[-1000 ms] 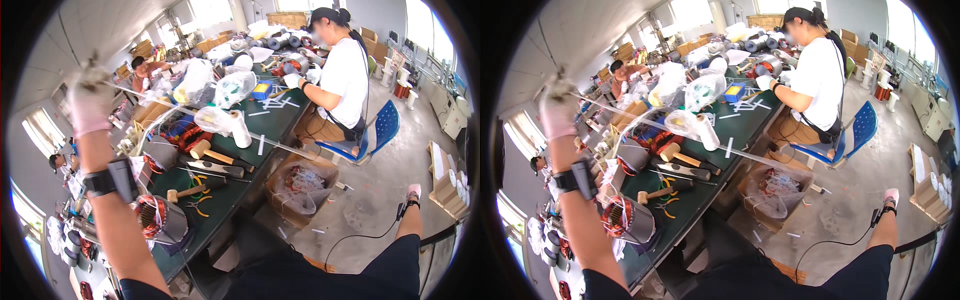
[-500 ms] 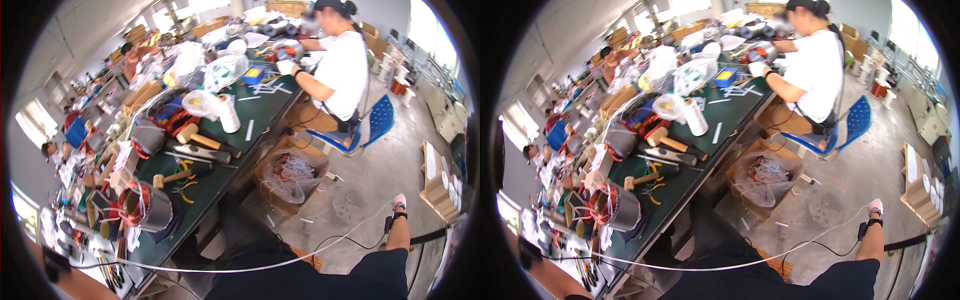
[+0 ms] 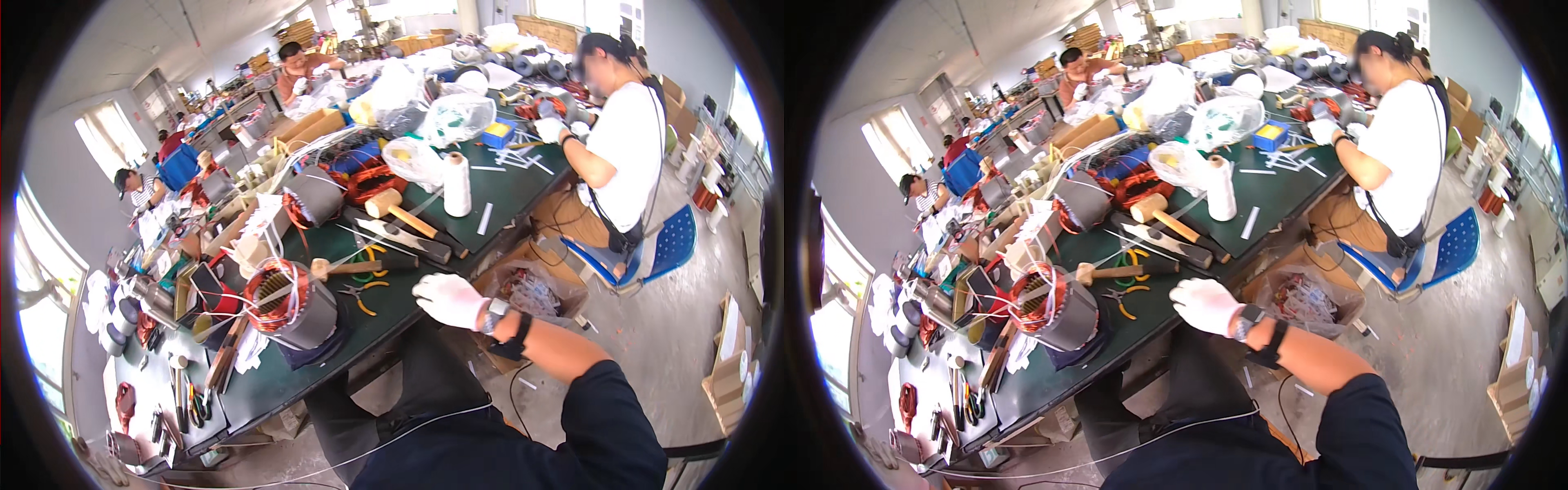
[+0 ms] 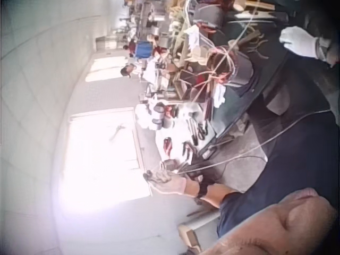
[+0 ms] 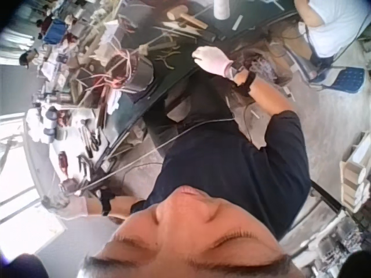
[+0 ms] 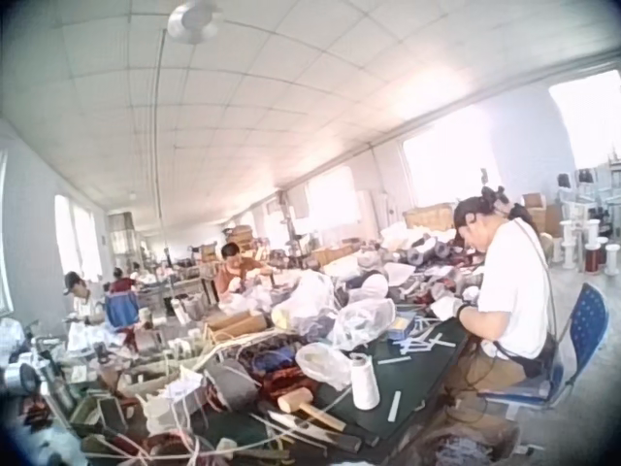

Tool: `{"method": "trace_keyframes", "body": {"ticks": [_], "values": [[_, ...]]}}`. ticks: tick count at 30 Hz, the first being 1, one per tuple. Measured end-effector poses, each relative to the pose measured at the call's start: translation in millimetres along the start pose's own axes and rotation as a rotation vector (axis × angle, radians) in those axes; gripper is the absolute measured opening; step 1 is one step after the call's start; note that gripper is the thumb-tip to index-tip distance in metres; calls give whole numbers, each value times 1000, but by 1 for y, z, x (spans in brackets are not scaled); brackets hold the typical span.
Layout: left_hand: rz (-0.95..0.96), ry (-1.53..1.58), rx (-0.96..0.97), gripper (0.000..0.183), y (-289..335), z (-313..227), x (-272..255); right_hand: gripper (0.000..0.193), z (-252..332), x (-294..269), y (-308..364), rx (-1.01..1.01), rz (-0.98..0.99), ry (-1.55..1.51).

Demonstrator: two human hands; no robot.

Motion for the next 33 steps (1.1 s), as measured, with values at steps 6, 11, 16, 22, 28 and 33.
{"method": "trace_keyframes", "body": {"ticks": [6, 11, 16, 22, 28, 33], "values": [[-159, -57, -224, 48, -6, 40, -62, 18, 7, 30, -107, 128, 20, 384], [-168, 113, -298, 26, 27, 81, -83, 19, 6, 48, -127, 82, 32, 354], [-114, 60, -327, 32, 37, 96, -73, 21, -33, 64, -152, 267, 36, 237], [-240, 33, -266, 37, 37, 98, -76, 42, -67, 90, -184, 320, 193, 237], [-226, 123, -269, 36, 38, 104, -116, 29, -57, 77, -164, 350, 342, 110], [-236, 108, -261, 35, 39, 105, -111, 50, -45, 39, -126, 388, 244, -82]]}}
Point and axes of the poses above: each hand's wrist, its own y-axis away from the middle knuckle, its own x-axis out of the palm, z = x × y, the point moved 4 cm from there along -y, towards the middle knuckle, and after that the axes turned 13 degrees about -x, right-handed, at the moved point
